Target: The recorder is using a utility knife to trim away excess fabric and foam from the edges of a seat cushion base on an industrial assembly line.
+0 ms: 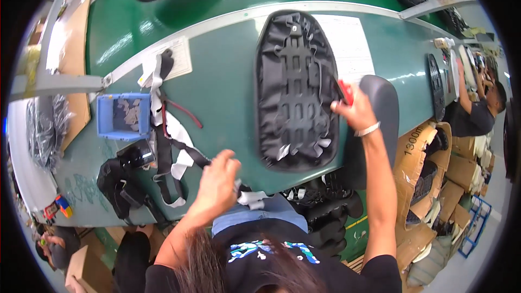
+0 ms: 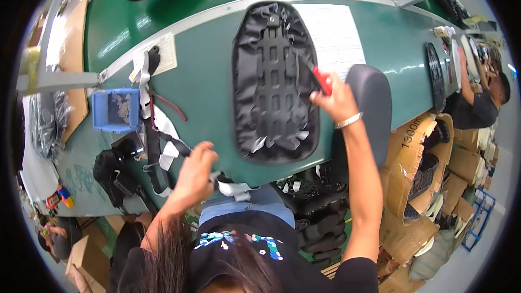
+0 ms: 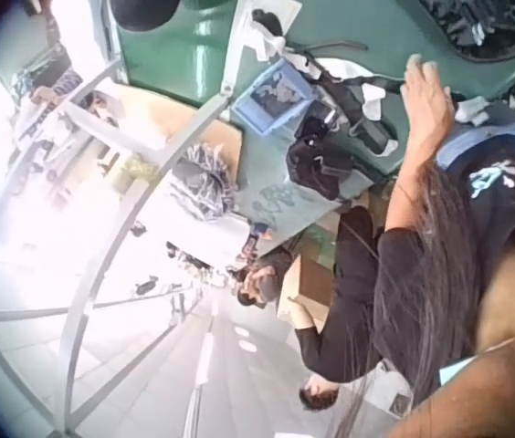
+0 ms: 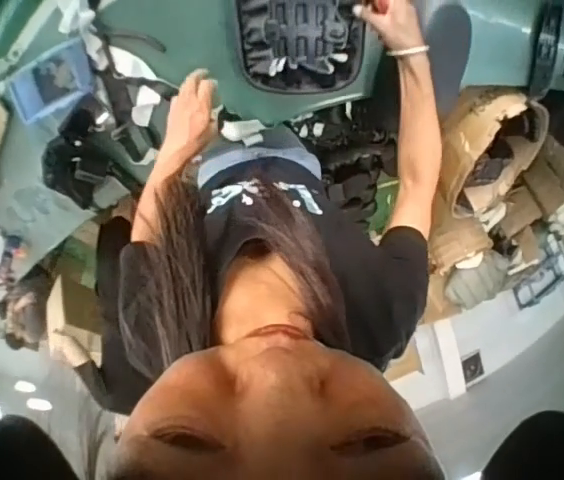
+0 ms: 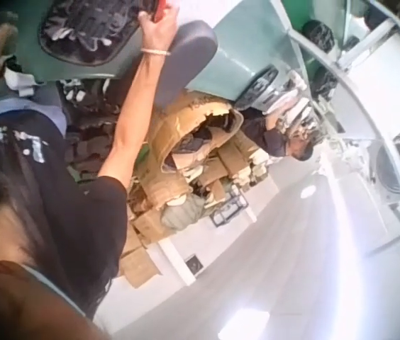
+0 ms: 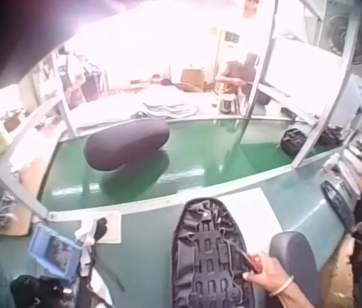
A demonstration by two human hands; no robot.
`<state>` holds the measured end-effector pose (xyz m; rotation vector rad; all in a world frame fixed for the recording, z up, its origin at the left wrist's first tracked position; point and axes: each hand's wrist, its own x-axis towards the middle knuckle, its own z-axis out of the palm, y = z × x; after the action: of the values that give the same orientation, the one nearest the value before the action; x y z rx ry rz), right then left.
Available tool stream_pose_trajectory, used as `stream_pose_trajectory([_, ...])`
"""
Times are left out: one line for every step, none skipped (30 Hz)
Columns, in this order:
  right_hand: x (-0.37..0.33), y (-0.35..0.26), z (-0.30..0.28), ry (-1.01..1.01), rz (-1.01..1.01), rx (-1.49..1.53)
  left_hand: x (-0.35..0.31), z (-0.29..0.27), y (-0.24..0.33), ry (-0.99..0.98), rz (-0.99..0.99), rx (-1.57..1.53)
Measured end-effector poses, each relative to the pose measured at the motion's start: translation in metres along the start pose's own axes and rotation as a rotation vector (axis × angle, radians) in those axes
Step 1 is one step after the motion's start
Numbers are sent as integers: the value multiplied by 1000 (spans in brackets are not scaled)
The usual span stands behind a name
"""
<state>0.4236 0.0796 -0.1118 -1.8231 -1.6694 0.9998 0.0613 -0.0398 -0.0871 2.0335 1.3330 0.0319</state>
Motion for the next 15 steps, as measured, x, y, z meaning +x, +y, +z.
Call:
stream_pose_trajectory([-24,-22,18,-40,29,2,-3,-12,-3,28,-104,18])
stream_pose_trajectory([-46,-31,30,-70,44,-25,-5,-24,-2,-2,-67,-29])
stream_pose_trajectory([-65,-36,41,-104,58,-53,-11,-22,-1,1,-88,-32])
stream_pose_trajectory([-82,-40,53,-98,66,2,-17,-16,2,-219,-210,-23])
stream_pose_trajectory([-97,-42,64,-93,76,62,-25,-11,1,-442,-334,-17])
stream_pose_trajectory([-107,-47,69,-150,102,50,-40,1,-5,-293,-279,-48])
stream_pose_trajectory([-115,-55,71,-207,127,37,-53,5,-21,-539,-284,-204])
stream_pose_trajectory([-122,-55,69,-275,129,-14,-60,-1,-29,-542,-251,-525])
stream_pose_trajectory([-125,-55,66,-284,133,-16,-68,-10,-36,-533,-214,-846])
stream_pose_trajectory([-128,-54,63,-292,213,104,-71,-15,-44,-472,-126,-841])
stream_pose_trajectory([-130,-55,60,-293,297,217,-64,-31,-33,-376,-185,-708])
stream_pose_trajectory([-125,-61,57,-342,345,246,-54,-44,-10,-194,-333,-880])
stream_pose_trajectory([-122,-61,60,-298,274,285,-37,-46,16,3,-474,-1053])
stream_pose_trajectory([-118,-64,64,-206,197,251,-13,-32,28,223,-323,-765])
stream_pose_trajectory([-112,-67,71,-110,120,220,15,-14,32,429,-170,-464])
